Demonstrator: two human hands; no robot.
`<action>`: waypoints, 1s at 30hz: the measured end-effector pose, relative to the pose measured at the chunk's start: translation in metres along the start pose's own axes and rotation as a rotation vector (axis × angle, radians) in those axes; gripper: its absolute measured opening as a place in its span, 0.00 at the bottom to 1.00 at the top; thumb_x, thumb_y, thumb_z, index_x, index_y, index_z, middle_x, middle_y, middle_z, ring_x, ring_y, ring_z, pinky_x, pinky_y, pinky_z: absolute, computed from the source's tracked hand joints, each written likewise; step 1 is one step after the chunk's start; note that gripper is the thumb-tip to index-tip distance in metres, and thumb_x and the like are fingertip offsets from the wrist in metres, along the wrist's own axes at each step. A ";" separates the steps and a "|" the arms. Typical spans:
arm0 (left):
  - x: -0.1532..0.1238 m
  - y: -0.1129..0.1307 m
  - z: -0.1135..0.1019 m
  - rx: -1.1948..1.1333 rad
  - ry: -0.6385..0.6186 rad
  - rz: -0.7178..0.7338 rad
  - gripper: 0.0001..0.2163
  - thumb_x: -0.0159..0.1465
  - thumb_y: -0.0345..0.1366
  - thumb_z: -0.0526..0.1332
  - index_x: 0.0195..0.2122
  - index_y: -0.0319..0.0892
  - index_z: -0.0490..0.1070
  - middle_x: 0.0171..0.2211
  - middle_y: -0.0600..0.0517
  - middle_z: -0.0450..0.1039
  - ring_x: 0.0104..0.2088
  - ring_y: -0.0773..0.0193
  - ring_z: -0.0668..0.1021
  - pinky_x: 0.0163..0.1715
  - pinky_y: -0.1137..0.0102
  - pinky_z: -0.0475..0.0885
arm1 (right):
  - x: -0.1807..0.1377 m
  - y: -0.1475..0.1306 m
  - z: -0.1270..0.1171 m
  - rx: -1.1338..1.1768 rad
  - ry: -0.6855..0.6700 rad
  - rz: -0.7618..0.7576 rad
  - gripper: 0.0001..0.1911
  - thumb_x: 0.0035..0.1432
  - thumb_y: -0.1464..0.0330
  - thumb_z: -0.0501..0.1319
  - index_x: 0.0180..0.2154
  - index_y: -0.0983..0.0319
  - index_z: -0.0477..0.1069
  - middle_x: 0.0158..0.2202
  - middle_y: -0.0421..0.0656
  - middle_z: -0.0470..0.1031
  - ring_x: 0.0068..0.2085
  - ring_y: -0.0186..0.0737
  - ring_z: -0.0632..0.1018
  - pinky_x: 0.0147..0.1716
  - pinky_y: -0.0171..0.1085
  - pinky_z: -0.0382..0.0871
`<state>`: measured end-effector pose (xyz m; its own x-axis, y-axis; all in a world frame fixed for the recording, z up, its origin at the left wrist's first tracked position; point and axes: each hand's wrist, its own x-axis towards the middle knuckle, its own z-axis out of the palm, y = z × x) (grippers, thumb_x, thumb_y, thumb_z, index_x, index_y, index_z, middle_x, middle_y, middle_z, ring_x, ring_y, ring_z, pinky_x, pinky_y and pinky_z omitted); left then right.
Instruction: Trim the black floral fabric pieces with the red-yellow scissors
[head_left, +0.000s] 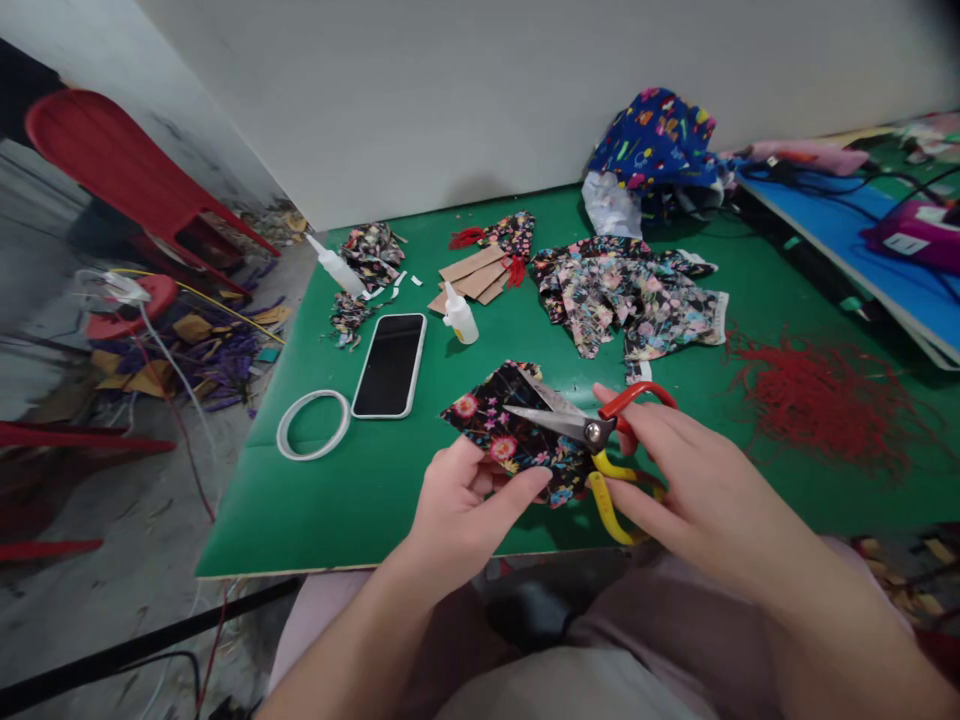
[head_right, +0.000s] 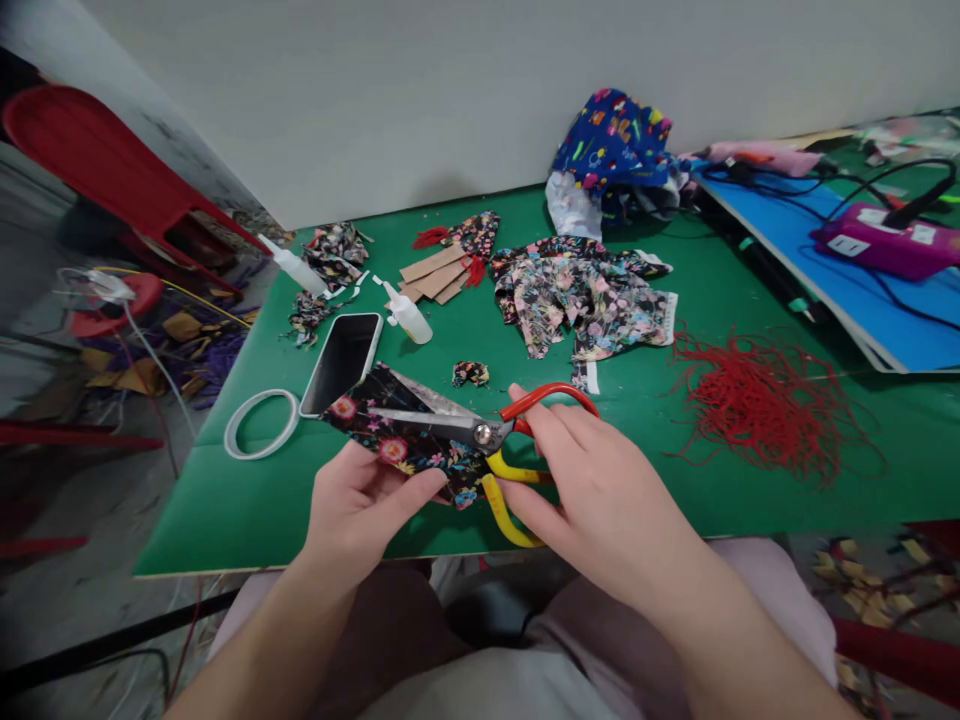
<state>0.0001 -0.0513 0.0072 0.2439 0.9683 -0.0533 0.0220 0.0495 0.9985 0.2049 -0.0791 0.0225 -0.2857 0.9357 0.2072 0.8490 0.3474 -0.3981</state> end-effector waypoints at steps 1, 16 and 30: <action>0.000 0.000 0.000 0.008 0.001 -0.002 0.07 0.54 0.37 0.67 0.33 0.41 0.74 0.29 0.51 0.80 0.28 0.62 0.81 0.27 0.72 0.80 | 0.000 0.000 0.000 0.004 -0.005 0.004 0.18 0.60 0.61 0.54 0.49 0.62 0.62 0.37 0.45 0.72 0.35 0.40 0.73 0.30 0.37 0.66; -0.003 0.003 0.004 -0.004 -0.037 -0.057 0.05 0.54 0.34 0.67 0.29 0.41 0.72 0.25 0.54 0.78 0.24 0.65 0.80 0.26 0.75 0.79 | 0.001 -0.003 -0.002 -0.073 0.095 -0.042 0.21 0.62 0.55 0.52 0.46 0.65 0.63 0.25 0.38 0.69 0.24 0.34 0.70 0.23 0.32 0.60; -0.003 0.002 0.005 -0.086 -0.062 -0.076 0.04 0.55 0.30 0.67 0.31 0.42 0.72 0.26 0.59 0.77 0.25 0.71 0.80 0.28 0.80 0.78 | 0.001 -0.006 -0.001 -0.141 0.168 -0.042 0.20 0.62 0.55 0.52 0.43 0.66 0.67 0.22 0.38 0.69 0.21 0.33 0.70 0.20 0.32 0.57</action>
<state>0.0046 -0.0552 0.0095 0.3042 0.9441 -0.1272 -0.0398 0.1460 0.9885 0.1997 -0.0808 0.0257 -0.2538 0.8931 0.3714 0.8951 0.3624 -0.2597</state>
